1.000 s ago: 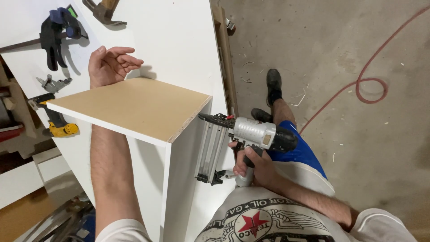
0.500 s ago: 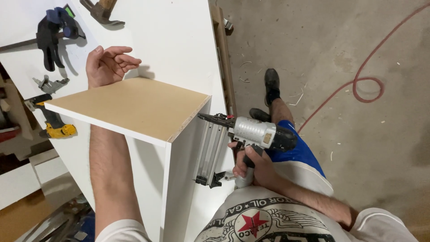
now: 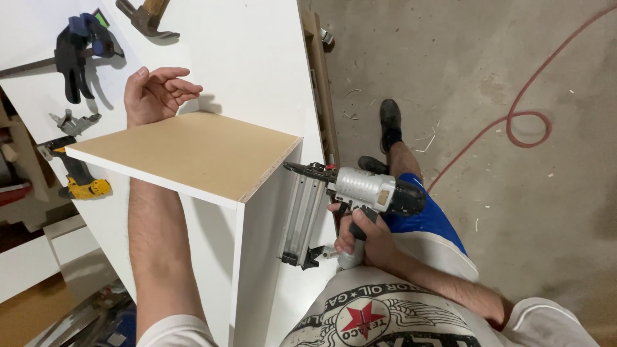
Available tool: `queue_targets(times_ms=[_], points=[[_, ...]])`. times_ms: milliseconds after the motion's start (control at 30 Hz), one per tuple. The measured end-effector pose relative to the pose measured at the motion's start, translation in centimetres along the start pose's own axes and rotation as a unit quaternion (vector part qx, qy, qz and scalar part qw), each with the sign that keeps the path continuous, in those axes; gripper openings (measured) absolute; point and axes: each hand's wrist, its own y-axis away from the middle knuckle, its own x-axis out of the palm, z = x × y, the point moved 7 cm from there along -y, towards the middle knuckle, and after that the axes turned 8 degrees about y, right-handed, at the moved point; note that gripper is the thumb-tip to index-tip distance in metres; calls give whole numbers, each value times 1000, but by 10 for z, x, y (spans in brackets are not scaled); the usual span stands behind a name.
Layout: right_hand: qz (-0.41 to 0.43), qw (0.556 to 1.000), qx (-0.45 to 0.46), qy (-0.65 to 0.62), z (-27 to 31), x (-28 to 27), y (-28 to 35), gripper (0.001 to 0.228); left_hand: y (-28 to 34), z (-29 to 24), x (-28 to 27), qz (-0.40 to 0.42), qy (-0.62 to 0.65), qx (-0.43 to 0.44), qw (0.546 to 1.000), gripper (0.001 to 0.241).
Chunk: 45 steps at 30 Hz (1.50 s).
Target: Assembling a white wooden shelf unit using wood glue and a pneumatic nail gun.
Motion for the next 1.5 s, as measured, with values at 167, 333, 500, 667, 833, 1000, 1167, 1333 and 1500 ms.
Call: queue_targets(times_ms=[167, 333, 500, 667, 833, 1000, 1167, 1333, 1500], points=[[-1, 1000, 7, -14, -20, -16, -1, 51, 2, 1, 2, 6, -9, -3, 1000, 71], [-1, 1000, 7, -19, -2, 1, -3, 48, 2, -3, 7, 4, -4, 4, 1000, 71], [1, 1000, 19, -18, -7, 0, -5, 48, 1, -1, 0, 0, -3, 13, 1000, 71], [-7, 1000, 16, -3, -8, -2, -6, 48, 1, 2, -7, -12, 24, 22, 999, 71], [-10, 1000, 19, 14, -5, 0, -5, 48, 5, -1, 2, -22, 23, 25, 999, 69], [-15, 999, 14, 36, -20, -12, -6, 44, 6, 0, -3, -18, 19, 25, 999, 69], [11, 998, 55, 11, 9, 14, -4, 51, 25, -26, 52, -71, 8, 39, 997, 56], [-35, 996, 52, 56, 5, -14, 10, 46, 34, -31, 26, -174, 70, 105, 977, 54], [-106, 991, 16, -78, 37, -54, 7, 57, 84, -28, -38, -315, 112, 98, 938, 51]])
